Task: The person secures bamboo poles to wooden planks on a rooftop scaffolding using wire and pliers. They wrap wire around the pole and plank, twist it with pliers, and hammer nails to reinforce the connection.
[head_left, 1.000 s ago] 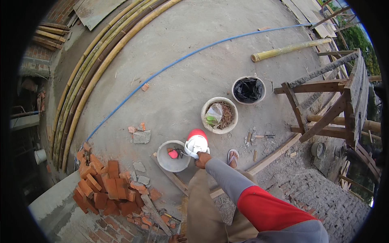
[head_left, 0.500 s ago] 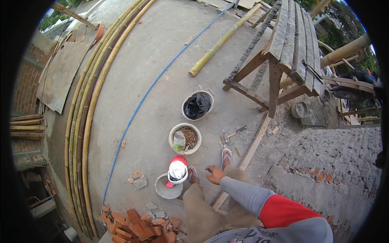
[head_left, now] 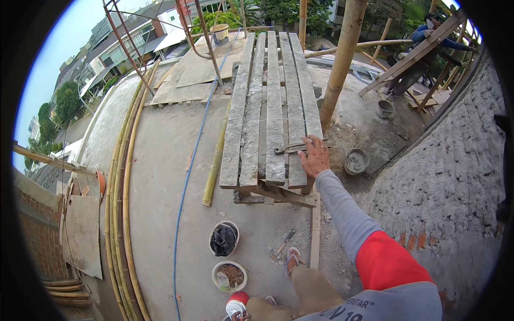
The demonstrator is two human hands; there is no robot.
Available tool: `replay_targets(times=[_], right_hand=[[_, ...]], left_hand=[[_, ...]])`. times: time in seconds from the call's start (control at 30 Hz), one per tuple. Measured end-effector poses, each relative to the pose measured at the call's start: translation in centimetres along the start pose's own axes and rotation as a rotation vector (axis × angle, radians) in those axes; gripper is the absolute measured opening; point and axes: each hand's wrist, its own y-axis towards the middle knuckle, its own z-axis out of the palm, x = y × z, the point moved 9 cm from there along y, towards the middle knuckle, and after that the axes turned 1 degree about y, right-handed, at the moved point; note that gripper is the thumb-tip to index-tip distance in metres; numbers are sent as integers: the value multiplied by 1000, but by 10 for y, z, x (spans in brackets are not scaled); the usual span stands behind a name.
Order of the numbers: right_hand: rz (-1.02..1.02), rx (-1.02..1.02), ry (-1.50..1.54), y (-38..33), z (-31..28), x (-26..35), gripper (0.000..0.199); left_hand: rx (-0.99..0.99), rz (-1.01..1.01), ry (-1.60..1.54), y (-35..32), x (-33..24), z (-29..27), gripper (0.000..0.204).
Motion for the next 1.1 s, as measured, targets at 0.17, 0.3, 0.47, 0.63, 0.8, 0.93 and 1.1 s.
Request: replay_targets(times=[0.17, 0.3, 0.47, 0.63, 0.8, 0.93, 1.1], right_hand=[[-84, 437, -41, 17, 61, -36, 53], [-294, 457, -81, 18, 71, -29, 55], [-260, 482, 192, 35, 51, -25, 68], [23, 609, 93, 102, 64, -52, 86], [121, 618, 93, 146, 84, -77, 36], [32, 628, 171, 139, 78, -97, 21], [-8, 636, 440, 114, 29, -178, 18]], left_hand=[[58, 200, 397, 12, -120, 78, 27], [-1, 385, 439, 36, -190, 98, 21], [-150, 479, 409, 59, -240, 121, 29], [-117, 737, 333, 85, -348, 214, 20], [-34, 849, 272, 64, -479, 314, 18], [91, 891, 219, 26, -549, 406, 17], [221, 800, 238, -35, -569, 551, 26]])
